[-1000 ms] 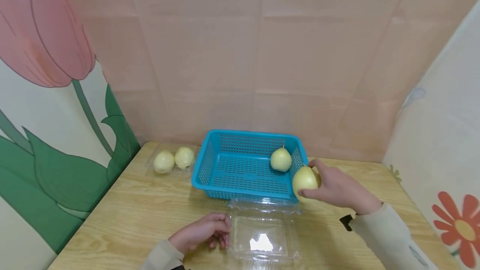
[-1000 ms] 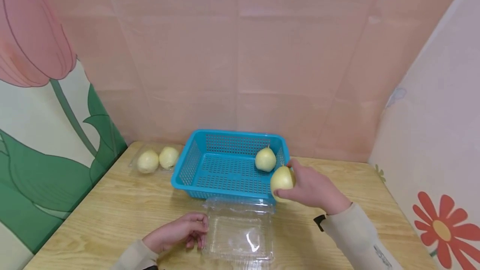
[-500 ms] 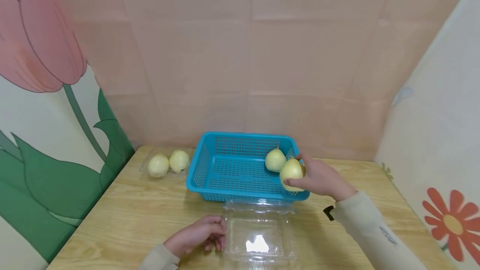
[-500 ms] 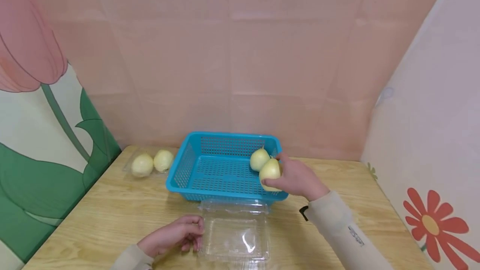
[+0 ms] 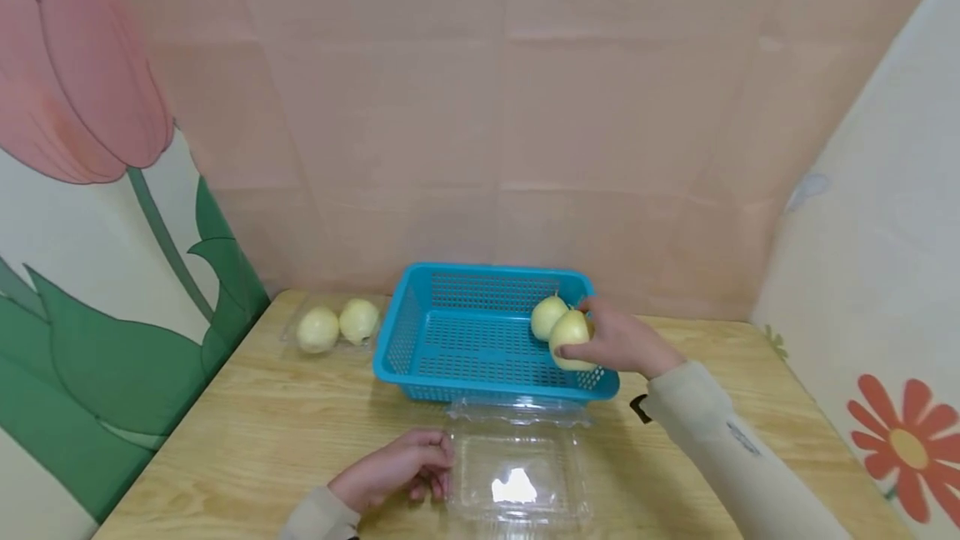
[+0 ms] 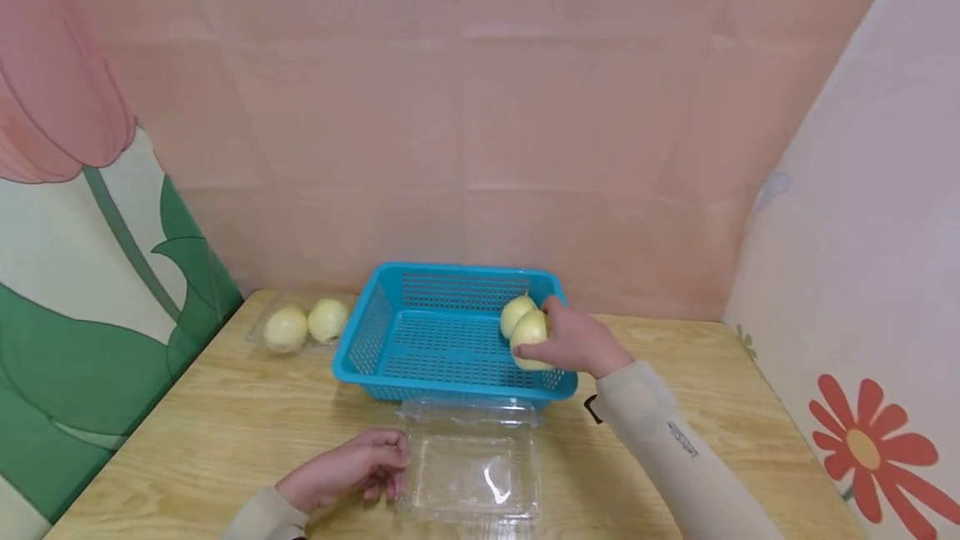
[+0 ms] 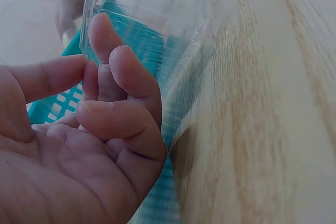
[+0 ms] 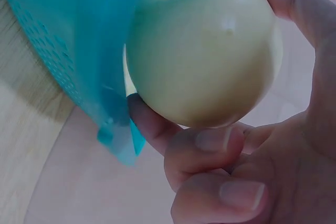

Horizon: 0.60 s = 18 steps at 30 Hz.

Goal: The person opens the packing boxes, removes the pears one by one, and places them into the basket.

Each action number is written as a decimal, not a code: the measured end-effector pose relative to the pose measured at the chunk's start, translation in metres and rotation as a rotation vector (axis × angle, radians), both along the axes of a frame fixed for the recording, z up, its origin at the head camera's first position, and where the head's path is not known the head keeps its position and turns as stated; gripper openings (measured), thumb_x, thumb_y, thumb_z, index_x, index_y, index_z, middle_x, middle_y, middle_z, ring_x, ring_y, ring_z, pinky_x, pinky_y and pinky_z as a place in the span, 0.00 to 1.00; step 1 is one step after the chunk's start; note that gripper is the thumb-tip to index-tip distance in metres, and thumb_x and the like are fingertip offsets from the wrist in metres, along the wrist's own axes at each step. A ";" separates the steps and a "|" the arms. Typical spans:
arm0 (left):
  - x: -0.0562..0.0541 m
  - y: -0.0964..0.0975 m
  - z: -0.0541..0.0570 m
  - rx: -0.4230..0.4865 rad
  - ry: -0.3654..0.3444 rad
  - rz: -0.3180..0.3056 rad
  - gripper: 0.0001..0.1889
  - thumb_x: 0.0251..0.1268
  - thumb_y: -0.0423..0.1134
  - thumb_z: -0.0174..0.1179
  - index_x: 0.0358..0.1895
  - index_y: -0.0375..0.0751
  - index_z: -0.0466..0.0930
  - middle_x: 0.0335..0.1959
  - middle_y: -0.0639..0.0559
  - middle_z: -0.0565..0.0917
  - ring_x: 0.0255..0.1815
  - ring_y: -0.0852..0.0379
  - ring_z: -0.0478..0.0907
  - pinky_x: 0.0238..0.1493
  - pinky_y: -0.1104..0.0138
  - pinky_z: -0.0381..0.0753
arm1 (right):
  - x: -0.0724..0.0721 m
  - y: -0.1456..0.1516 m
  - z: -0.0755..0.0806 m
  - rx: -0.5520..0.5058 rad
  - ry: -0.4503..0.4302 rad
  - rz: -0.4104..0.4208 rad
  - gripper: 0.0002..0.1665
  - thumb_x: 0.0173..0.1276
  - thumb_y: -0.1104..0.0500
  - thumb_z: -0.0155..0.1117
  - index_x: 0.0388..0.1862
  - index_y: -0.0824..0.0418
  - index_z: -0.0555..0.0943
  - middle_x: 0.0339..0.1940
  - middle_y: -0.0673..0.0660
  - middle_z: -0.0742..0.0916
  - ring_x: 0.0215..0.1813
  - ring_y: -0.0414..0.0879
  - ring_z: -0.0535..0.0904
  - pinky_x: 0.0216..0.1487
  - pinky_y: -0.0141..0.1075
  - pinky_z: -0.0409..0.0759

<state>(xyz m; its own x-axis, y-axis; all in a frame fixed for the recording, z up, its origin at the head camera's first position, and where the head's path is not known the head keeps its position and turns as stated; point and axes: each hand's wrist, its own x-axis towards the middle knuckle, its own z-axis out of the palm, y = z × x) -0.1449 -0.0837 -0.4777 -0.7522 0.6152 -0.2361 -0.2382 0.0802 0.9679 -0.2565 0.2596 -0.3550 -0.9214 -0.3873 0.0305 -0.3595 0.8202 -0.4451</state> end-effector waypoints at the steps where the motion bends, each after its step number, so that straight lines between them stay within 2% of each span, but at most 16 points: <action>1: 0.000 0.000 0.000 0.000 0.000 0.001 0.06 0.72 0.35 0.50 0.35 0.39 0.73 0.25 0.52 0.83 0.24 0.60 0.76 0.18 0.76 0.66 | -0.002 -0.001 -0.001 -0.001 -0.007 0.003 0.47 0.56 0.36 0.73 0.58 0.70 0.70 0.35 0.56 0.81 0.32 0.47 0.76 0.28 0.39 0.74; 5: 0.000 0.000 0.000 0.005 0.000 -0.003 0.06 0.72 0.35 0.50 0.35 0.39 0.73 0.25 0.52 0.83 0.25 0.60 0.76 0.19 0.76 0.66 | -0.012 -0.003 -0.003 0.014 -0.038 -0.002 0.46 0.57 0.37 0.73 0.56 0.70 0.69 0.34 0.57 0.81 0.32 0.48 0.75 0.28 0.38 0.75; 12: -0.001 -0.001 0.000 0.011 0.000 -0.006 0.05 0.71 0.35 0.51 0.35 0.40 0.73 0.25 0.52 0.83 0.24 0.61 0.76 0.19 0.76 0.66 | -0.030 -0.007 -0.004 0.054 -0.077 -0.017 0.47 0.58 0.36 0.72 0.59 0.72 0.68 0.37 0.59 0.82 0.35 0.50 0.77 0.33 0.39 0.76; 18: -0.002 -0.002 0.000 0.011 -0.003 -0.013 0.06 0.71 0.35 0.51 0.34 0.40 0.73 0.25 0.51 0.83 0.24 0.60 0.77 0.18 0.76 0.66 | -0.038 -0.010 -0.003 0.060 -0.121 -0.010 0.45 0.57 0.39 0.72 0.57 0.71 0.69 0.39 0.59 0.81 0.36 0.50 0.76 0.33 0.38 0.76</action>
<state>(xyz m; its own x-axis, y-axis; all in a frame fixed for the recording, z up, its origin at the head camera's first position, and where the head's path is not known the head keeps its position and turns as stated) -0.1470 -0.0854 -0.4781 -0.7434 0.6275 -0.2314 -0.2398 0.0729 0.9681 -0.2945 0.2497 -0.3578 -0.9209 -0.3755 -0.1044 -0.2973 0.8501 -0.4347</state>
